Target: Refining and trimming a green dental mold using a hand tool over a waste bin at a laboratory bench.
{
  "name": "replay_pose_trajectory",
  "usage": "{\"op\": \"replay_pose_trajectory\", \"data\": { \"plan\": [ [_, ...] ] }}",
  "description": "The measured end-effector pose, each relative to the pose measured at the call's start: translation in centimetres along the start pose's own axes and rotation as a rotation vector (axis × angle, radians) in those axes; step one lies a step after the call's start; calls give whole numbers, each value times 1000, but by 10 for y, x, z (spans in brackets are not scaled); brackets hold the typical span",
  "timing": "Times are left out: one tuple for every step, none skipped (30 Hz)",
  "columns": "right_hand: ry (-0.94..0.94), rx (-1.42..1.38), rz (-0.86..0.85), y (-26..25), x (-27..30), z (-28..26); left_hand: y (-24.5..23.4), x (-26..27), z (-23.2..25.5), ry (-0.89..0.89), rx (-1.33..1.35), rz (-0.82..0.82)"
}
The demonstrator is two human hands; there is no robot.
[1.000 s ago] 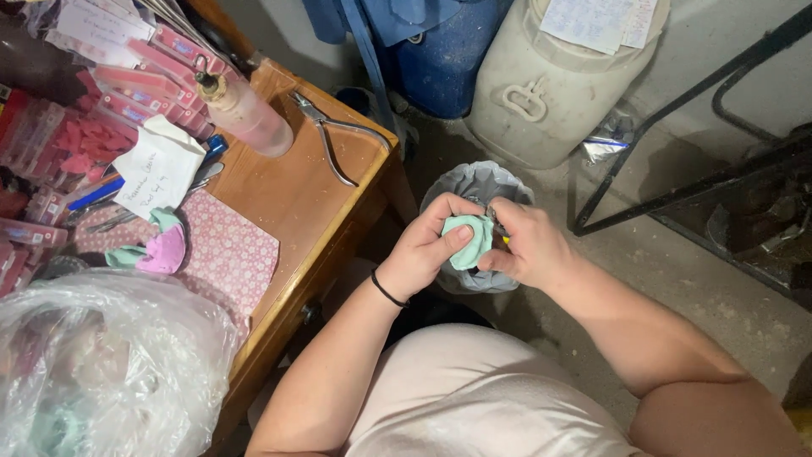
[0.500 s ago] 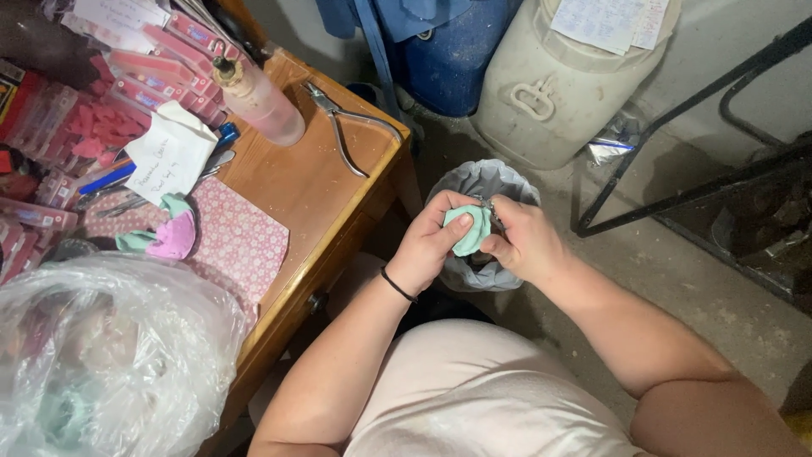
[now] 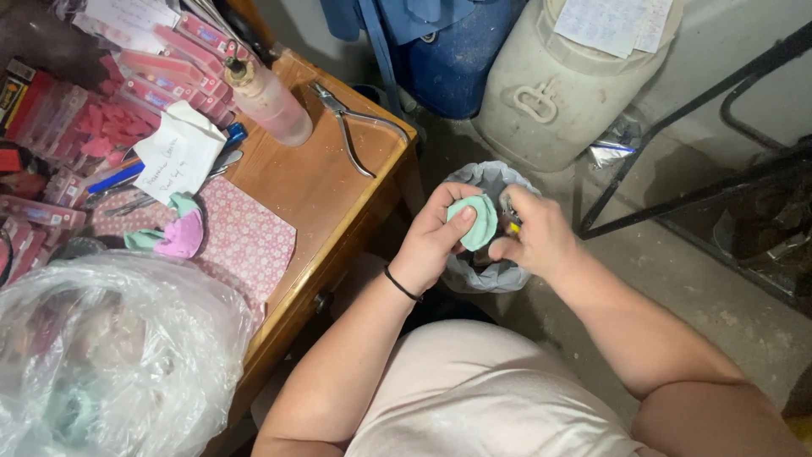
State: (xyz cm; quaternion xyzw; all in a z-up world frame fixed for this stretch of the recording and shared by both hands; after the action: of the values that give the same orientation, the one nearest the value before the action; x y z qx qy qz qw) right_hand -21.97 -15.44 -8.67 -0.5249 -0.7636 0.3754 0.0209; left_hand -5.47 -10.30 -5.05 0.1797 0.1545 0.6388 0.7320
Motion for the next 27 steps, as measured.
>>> {"op": "replay_pose_trajectory", "data": {
  "plan": [
    [0,1,2,0,-1,-2,0,1,0,0,-1,-3],
    [-14,24,4,0,-1,-5,2,1,0,1,14,-31],
    [-28,47,6,0,-1,-9,4,2,0,1,28,-58],
    [-29,48,8,0,0,-9,5,3,2,3,28,-61],
    [-27,28,8,2,1,-8,7,3,5,10,36,-69],
    [-26,6,6,4,2,-8,7,5,7,16,45,-73],
    [-27,6,6,5,2,-10,8,6,8,17,44,-73],
    [-39,3,5,6,2,-12,8,7,9,26,32,-67],
    [-51,0,4,8,2,-15,8,8,10,35,19,-62],
    [-51,-1,3,6,0,-28,9,9,11,35,20,-60],
    [-31,-35,7,4,-3,-39,9,9,13,46,16,-49],
    [-14,-68,13,1,-7,-51,9,8,16,59,11,-40],
    [-16,-67,13,4,-3,-45,8,8,15,62,10,-40],
    [-24,-50,17,7,2,-40,5,8,13,63,-6,-8],
    [-32,-33,20,11,6,-35,2,8,12,64,-22,25],
    [-31,-32,20,11,5,-41,0,8,8,64,-21,25],
    [-44,41,44,10,4,-48,-4,8,5,72,-30,50],
    [-58,113,68,9,2,-56,-8,7,2,81,-40,75],
    [-59,114,67,8,1,-59,-9,7,1,83,-39,75],
    [-65,148,72,7,1,-63,-11,7,0,81,-43,98],
    [-71,181,76,5,0,-66,-13,6,-1,79,-48,121],
    [-74,181,76,8,0,-53,-11,8,2,81,-49,121],
    [-80,190,97,9,-1,-41,-8,9,4,75,-41,115],
    [-84,199,115,11,0,-29,-5,11,6,67,-32,111],
    [-84,198,114,12,0,-29,-6,11,6,68,-32,113],
    [-89,181,112,12,0,-28,-7,10,7,72,-29,117],
    [-93,163,111,12,-1,-28,-8,9,7,75,-26,120]
  ]
}}
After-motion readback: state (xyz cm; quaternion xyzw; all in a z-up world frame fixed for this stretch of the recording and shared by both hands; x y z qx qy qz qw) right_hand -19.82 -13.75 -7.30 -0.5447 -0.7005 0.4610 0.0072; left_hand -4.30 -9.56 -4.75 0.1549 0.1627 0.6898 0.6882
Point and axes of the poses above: each hand's wrist, its own x-axis away from the middle knuckle, its own y-axis out of the palm, z = x × y, the point moved 7 cm from there along -x, towards the middle knuckle, and after that the axes turned 3 degrees about x, right-handed, at the moved point
